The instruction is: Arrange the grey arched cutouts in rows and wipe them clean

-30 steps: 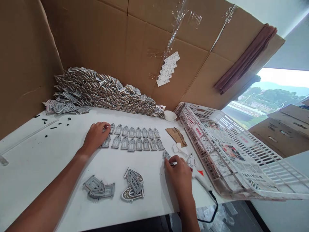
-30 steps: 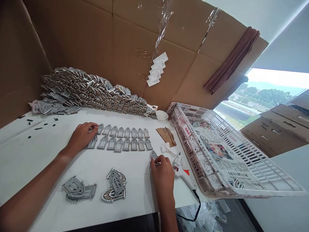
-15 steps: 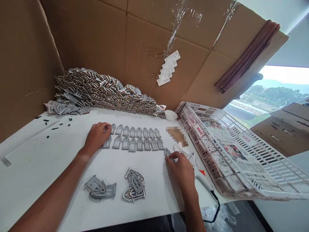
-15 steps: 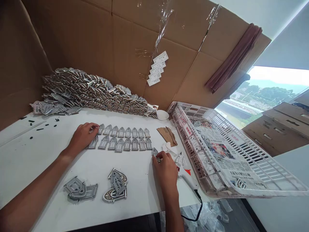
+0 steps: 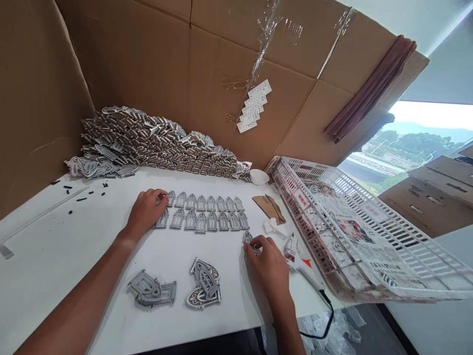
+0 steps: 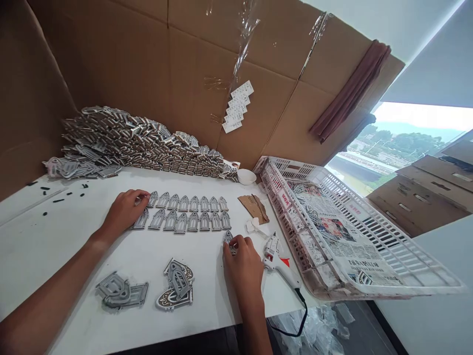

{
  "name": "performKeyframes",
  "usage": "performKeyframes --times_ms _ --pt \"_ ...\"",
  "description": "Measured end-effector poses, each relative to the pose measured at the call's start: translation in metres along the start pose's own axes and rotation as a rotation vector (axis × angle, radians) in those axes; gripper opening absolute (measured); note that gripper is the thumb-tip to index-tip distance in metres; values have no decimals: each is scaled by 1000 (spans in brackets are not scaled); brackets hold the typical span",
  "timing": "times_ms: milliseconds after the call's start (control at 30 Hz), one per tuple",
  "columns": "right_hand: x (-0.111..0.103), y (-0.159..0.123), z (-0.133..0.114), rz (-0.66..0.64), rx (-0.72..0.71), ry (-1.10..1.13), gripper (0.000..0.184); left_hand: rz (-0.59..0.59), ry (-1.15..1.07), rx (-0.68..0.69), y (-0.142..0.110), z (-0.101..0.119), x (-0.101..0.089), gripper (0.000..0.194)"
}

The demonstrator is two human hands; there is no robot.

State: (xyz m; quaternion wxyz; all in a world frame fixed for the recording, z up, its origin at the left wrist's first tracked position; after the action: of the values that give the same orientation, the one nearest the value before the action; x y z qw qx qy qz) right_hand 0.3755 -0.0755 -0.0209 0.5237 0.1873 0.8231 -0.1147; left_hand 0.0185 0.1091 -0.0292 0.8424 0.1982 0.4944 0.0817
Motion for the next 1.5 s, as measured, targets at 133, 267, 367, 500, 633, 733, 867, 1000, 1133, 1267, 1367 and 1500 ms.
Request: performKeyframes --times_ms 133,267,367,500,633,733,867,1000,1133,1267,1367,1500 --pt "2 2 2 15 -12 23 22 -4 2 -20 -1 1 -1 36" --pt "-5 -15 -15 -44 -188 203 26 -9 -3 -14 -1 2 -1 33" --pt "-6 -41 -42 -246 -345 274 22 -13 -1 -8 0 2 0 31" --pt "1 -67 -67 -332 -417 185 32 -12 3 -1 1 3 -1 29" --pt "13 -78 -75 -296 -453 124 43 -19 -2 7 1 3 -3 27" --pt "18 -80 -75 -271 -457 113 40 -22 -11 8 1 4 -3 27" --pt "17 -80 -74 -239 -428 159 39 -19 -21 1 0 6 -4 28" --pt "13 -69 -61 -203 -357 263 32 -31 -30 -13 -2 8 -6 32" --pt "14 -46 -39 -39 -268 281 25 -49 -44 -18 -3 10 -9 35" --pt "25 -30 -26 113 -195 255 20 -53 -51 -34 -3 11 -9 36" --pt "35 -28 -27 160 -195 213 15 -54 -50 -39 -3 11 -8 36" --pt "39 -30 -34 207 -202 127 10 -54 -46 -33 -3 11 -8 35"
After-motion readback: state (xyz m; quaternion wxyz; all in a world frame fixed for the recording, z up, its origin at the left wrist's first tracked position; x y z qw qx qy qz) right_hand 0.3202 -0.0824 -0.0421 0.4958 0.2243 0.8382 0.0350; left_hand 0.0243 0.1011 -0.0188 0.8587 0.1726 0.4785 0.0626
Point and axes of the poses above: each hand's wrist, its own y-axis towards the middle knuckle, its own x-axis out of the palm, z = x × y, the point moved 4 cm from there along y, towards the middle knuckle, and after that the axes turned 4 degrees about x, right-handed, at the moved point
